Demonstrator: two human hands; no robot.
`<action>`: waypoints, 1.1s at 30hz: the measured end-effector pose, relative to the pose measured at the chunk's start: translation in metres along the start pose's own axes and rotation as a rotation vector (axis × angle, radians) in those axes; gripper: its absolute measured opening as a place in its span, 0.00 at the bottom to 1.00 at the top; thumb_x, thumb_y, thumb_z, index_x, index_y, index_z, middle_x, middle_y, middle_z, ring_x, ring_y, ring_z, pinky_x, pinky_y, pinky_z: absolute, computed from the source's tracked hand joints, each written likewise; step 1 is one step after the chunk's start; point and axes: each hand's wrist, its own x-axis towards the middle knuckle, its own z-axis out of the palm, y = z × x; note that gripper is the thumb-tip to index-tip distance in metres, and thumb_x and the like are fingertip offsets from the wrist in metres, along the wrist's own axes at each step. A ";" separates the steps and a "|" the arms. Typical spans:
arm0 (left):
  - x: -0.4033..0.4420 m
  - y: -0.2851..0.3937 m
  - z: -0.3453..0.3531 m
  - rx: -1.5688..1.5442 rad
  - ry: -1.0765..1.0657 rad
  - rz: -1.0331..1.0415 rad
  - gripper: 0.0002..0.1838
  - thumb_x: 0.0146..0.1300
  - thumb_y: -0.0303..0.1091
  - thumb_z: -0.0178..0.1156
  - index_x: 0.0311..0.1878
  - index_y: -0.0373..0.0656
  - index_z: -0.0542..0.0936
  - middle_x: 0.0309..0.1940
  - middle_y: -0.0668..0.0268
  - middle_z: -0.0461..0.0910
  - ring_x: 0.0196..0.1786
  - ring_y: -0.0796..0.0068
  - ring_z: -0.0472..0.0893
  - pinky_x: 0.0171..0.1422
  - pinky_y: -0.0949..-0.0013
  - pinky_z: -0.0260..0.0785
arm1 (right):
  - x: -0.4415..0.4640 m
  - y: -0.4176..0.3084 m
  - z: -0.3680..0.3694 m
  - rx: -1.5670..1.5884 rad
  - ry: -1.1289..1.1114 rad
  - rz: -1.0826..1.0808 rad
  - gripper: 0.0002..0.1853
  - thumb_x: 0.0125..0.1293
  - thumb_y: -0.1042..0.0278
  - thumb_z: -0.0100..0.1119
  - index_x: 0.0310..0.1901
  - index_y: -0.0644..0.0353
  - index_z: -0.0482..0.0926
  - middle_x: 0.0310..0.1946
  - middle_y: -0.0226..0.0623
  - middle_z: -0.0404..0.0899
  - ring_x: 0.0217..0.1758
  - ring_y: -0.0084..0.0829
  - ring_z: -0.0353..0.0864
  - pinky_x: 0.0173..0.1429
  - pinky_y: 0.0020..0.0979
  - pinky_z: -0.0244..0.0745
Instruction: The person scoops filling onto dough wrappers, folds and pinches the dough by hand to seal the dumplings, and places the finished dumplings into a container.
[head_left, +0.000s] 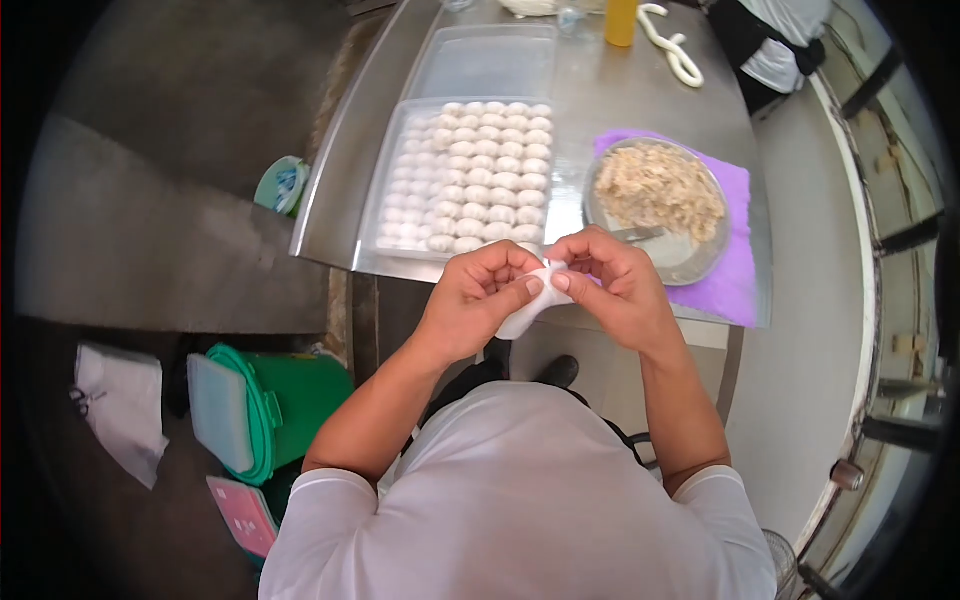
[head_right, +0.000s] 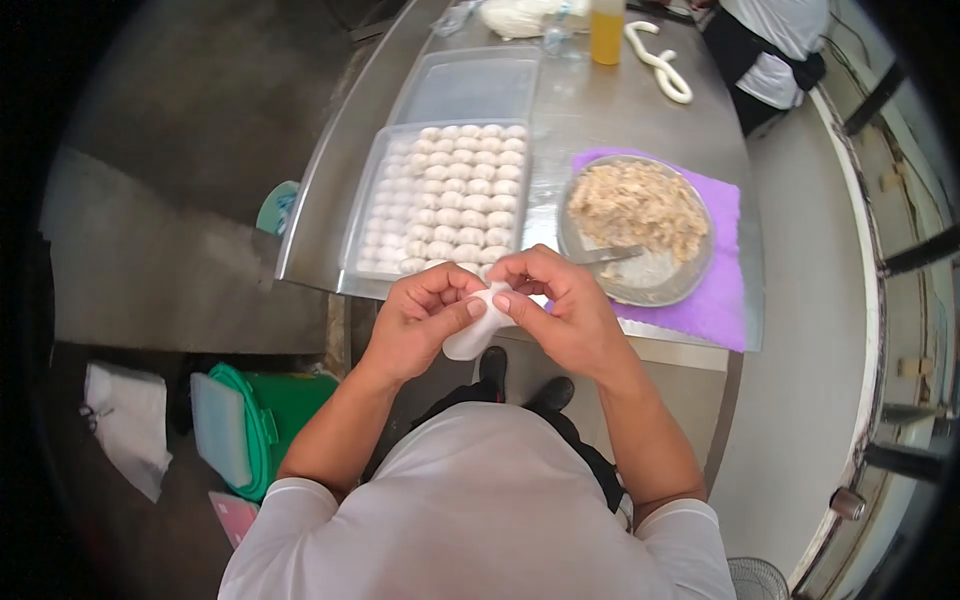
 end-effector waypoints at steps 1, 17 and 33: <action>-0.004 0.001 -0.008 -0.053 0.022 -0.016 0.04 0.71 0.24 0.63 0.47 0.36 0.82 0.40 0.67 0.84 0.41 0.83 0.81 0.45 0.76 0.74 | 0.007 0.002 0.006 -0.087 -0.046 -0.053 0.10 0.68 0.76 0.65 0.49 0.64 0.82 0.47 0.38 0.80 0.53 0.27 0.79 0.58 0.31 0.75; -0.079 -0.005 -0.241 -0.841 0.161 0.020 0.08 0.72 0.27 0.59 0.50 0.37 0.79 0.43 0.59 0.85 0.42 0.71 0.86 0.49 0.65 0.81 | 0.102 0.017 0.193 -0.012 -0.173 -0.269 0.11 0.65 0.88 0.62 0.47 0.67 0.81 0.44 0.43 0.84 0.53 0.31 0.83 0.59 0.32 0.77; -0.207 -0.082 -0.385 -0.487 0.705 0.122 0.05 0.70 0.25 0.63 0.47 0.36 0.82 0.37 0.67 0.85 0.36 0.84 0.80 0.42 0.78 0.71 | 0.364 0.014 0.389 -0.696 -0.789 0.016 0.13 0.63 0.84 0.56 0.48 0.64 0.80 0.33 0.31 0.79 0.38 0.23 0.80 0.45 0.27 0.76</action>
